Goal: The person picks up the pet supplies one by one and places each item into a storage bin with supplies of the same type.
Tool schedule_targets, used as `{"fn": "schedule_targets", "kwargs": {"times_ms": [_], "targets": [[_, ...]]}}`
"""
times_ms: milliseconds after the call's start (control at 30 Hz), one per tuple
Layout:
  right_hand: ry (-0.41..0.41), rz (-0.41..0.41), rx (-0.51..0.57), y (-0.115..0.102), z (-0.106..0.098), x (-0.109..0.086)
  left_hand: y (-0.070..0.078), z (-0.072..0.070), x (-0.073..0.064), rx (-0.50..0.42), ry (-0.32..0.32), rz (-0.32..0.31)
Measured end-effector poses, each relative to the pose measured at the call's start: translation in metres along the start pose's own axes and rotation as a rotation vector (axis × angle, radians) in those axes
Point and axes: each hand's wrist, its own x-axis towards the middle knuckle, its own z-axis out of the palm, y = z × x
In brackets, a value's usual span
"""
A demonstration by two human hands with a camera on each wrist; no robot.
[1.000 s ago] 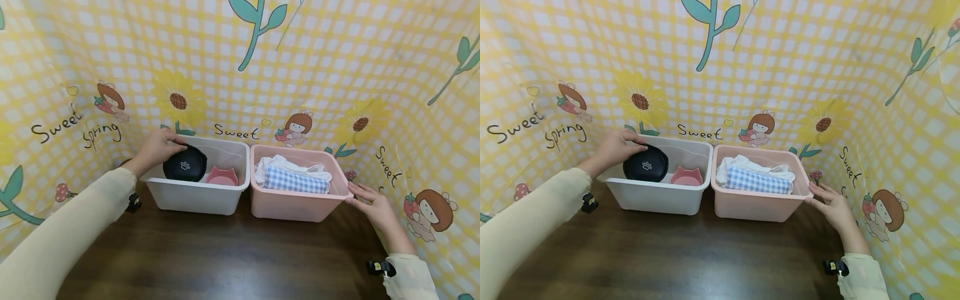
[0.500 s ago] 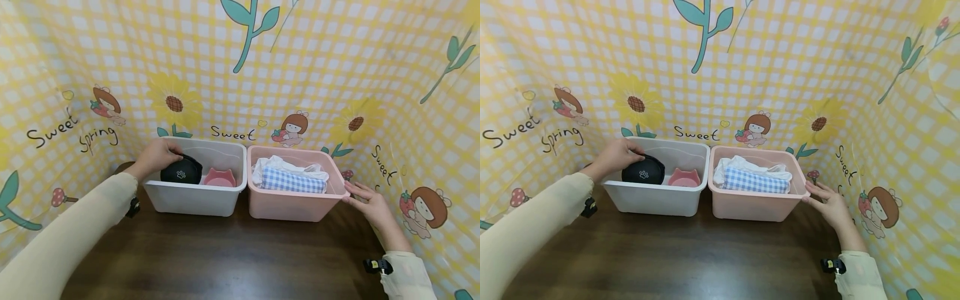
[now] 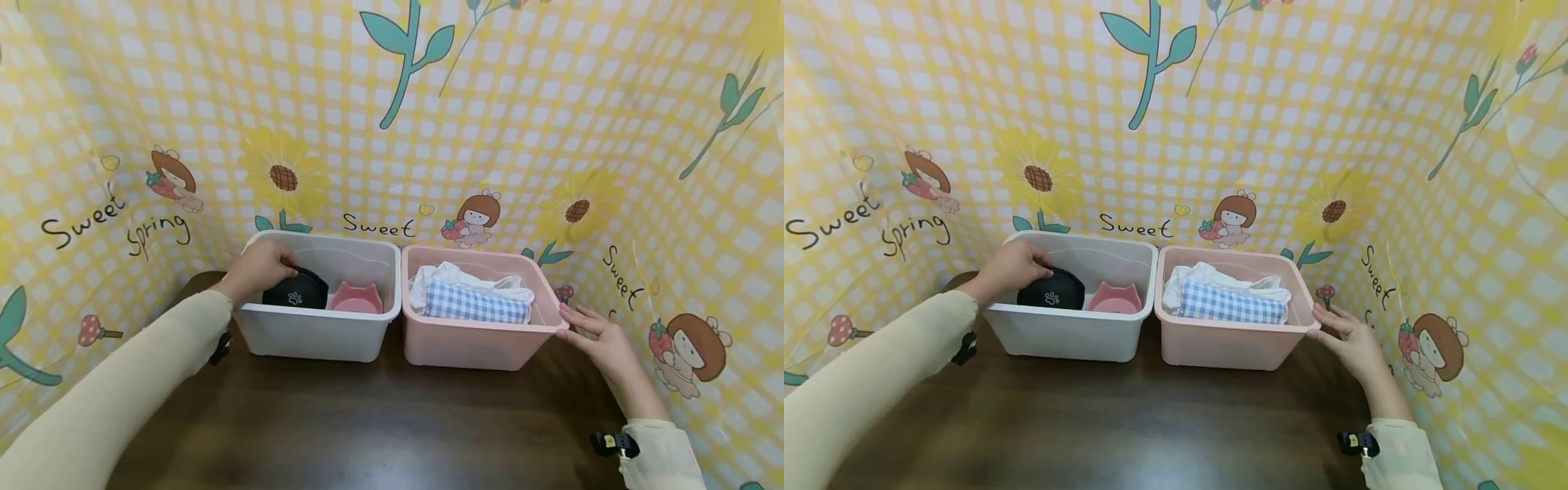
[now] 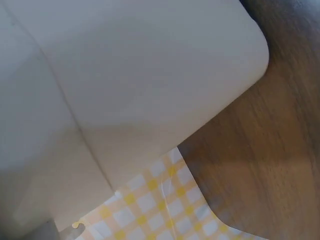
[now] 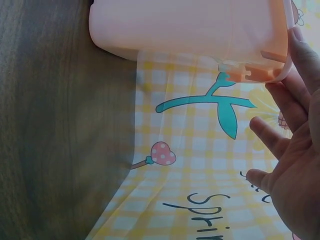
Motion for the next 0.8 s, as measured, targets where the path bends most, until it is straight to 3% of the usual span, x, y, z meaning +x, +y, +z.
{"fn": "schedule_targets", "kwargs": {"times_ms": [167,400,600,800], "targets": [[0.010,-0.007,0.019,-0.003,0.002,-0.001,-0.008,0.005,-0.001,0.044,-0.017,0.046],[-0.011,-0.007,0.040,-0.007,0.014,0.011,-0.024,-0.001,-0.007,0.051,-0.036,0.010],[0.016,-0.027,0.043,-0.009,0.009,0.016,-0.023,-0.002,0.002,0.062,-0.034,0.033],[0.012,0.018,0.045,-0.011,0.004,0.020,-0.017,-0.009,0.010,0.046,0.005,-0.032]]}}
